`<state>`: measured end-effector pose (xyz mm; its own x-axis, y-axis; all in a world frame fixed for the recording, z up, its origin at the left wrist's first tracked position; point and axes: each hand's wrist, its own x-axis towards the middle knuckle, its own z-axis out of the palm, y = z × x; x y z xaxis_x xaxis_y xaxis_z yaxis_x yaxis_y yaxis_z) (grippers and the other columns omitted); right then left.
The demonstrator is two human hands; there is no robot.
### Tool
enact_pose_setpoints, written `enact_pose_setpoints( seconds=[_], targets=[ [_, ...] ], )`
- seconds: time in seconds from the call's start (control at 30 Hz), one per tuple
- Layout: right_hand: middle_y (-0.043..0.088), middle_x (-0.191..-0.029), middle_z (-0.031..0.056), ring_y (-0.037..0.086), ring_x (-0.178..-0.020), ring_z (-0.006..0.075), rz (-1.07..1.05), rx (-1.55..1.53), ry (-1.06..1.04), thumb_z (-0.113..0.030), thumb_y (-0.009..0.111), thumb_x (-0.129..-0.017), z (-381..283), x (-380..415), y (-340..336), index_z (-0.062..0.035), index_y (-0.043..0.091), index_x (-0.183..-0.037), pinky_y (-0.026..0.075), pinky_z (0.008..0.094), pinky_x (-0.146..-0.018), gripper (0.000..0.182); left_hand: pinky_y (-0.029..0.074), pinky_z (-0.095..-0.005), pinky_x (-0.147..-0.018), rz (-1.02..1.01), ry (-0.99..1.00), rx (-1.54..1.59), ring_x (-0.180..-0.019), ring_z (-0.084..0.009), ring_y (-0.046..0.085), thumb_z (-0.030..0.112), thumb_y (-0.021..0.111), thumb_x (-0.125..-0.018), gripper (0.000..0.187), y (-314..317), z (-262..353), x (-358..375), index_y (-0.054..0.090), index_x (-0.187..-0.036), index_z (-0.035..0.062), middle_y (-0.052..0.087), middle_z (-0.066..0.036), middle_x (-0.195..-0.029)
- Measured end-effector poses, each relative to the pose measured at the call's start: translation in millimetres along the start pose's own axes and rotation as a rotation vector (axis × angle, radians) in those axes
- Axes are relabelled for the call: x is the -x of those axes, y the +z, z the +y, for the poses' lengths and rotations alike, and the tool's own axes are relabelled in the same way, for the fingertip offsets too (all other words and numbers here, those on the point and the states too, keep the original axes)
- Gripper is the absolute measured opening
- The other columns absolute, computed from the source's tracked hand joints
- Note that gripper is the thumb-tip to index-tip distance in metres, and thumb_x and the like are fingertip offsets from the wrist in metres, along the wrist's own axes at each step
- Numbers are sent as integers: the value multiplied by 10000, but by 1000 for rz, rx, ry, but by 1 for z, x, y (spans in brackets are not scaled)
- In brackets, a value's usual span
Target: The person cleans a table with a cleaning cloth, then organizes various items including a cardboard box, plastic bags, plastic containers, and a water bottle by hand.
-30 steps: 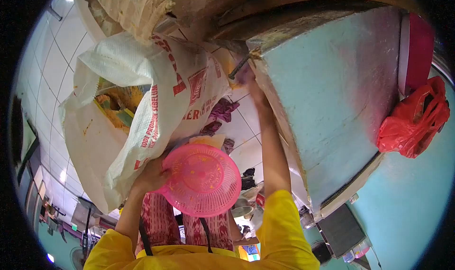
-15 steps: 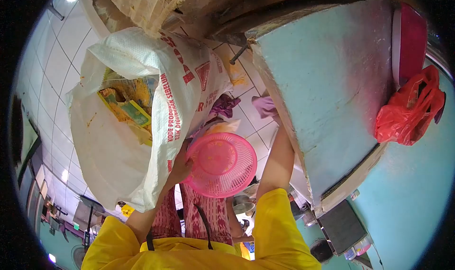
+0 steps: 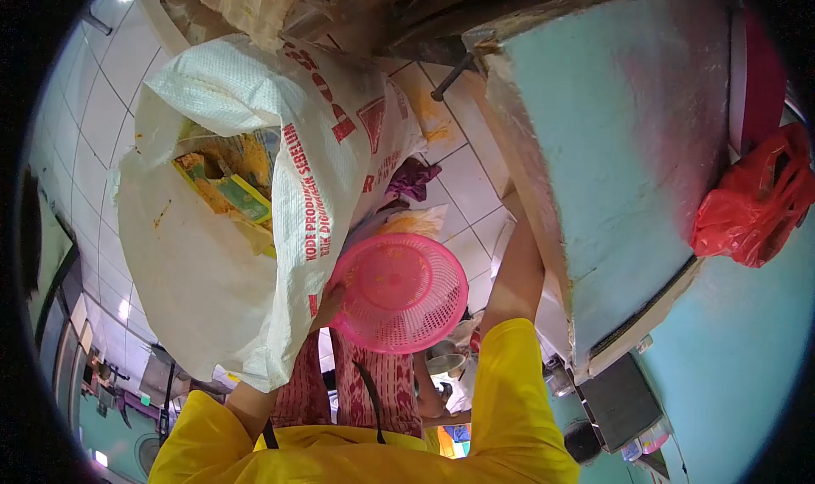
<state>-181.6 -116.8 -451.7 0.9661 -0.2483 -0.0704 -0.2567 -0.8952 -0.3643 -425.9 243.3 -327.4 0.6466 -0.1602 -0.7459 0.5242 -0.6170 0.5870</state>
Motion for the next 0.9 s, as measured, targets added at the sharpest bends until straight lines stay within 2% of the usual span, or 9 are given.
enact_pose_setpoints(
  seconds=[0.23, 0.3, 0.4, 0.5, 0.53, 0.63, 0.73, 0.8, 0.9],
  targets=[
    [550, -918, 131, 591, -777, 330, -652, -224, -380, -35, 659, -633, -32, 166, -7, -158, 596, -1074, 472, 409, -716, 463, 225, -398, -1094, 8, 16, -58, -1317, -349, 310, 142, 557, -762, 650, -3, 4, 2, 356, -1366, 16, 392, -219, -1372],
    [530, -1035, 118, 583, -814, 328, -385, -192, -401, -17, 629, -626, -20, 158, -13, -176, 588, -1111, 468, 413, -717, 512, 223, -400, -1096, 21, 22, -68, -1319, -352, 307, 145, 558, -761, 655, -3, 4, 3, 353, -1369, 17, 387, -220, -1375],
    [561, -1138, 220, 563, -972, 306, 35, -217, -286, -91, 575, -732, -26, 103, -23, 43, 546, -1149, 461, 389, -820, 439, 219, -403, -1098, 28, 20, -89, -1322, -356, 302, 149, 560, -760, 663, -1, 4, 6, 348, -1374, 19, 381, -222, -1381],
    [549, -1181, 232, 544, -1064, 331, -75, 54, -141, -155, 590, -776, 13, 53, 15, -23, 543, -1183, 429, 376, -895, 430, 215, -406, -1100, 39, 22, -126, -1325, -359, 297, 153, 562, -759, 671, 0, 5, 6, 343, -1379, 22, 374, -224, -1386],
    [543, -1196, 206, 523, -1108, 323, -158, 27, -48, -155, 574, -809, -38, 58, 16, -75, 570, -1158, 417, 360, -915, 358, 214, -407, -1101, 43, 28, -140, -1326, -360, 295, 155, 563, -759, 673, -1, 5, 5, 341, -1381, 22, 371, -225, -1388],
    [542, -1204, 190, 517, -1142, 302, -271, 7, -606, -117, 560, -835, -67, 77, 8, -117, 614, -1099, 420, 340, -930, 269, 211, -410, -1103, 45, 22, -176, -1329, -364, 290, 159, 564, -758, 681, -3, 7, 5, 336, -1386, 24, 365, -226, -1393],
    [561, -1108, 177, 536, -1030, 318, -285, 214, -747, -115, 558, -827, -46, 88, -23, -58, 627, -1032, 434, 423, -886, 224, 210, -411, -1105, -20, 27, -135, -1332, -371, 285, 141, 566, -753, 695, -15, 19, -1, 323, -1394, 25, 352, -228, -1401],
    [587, -1055, 164, 567, -955, 305, -314, -119, -142, -145, 556, -844, -33, 70, -25, -48, 626, -1007, 459, 414, -835, 202, 214, -403, -1104, -40, 43, 25, -1335, -366, 286, 121, 564, -749, 702, -18, 22, 1, 315, -1397, 20, 337, -226, -1412],
    [614, -1033, 135, 587, -944, 263, -303, -72, 76, -195, 521, -898, -25, 85, -24, -20, 618, -1029, 479, 384, -830, 239, 253, -377, -1077, -2, -74, 218, -1306, -301, 337, 72, 534, -778, 651, -10, 25, 2, 318, -1387, 2, 388, -207, -1373]
  ],
)
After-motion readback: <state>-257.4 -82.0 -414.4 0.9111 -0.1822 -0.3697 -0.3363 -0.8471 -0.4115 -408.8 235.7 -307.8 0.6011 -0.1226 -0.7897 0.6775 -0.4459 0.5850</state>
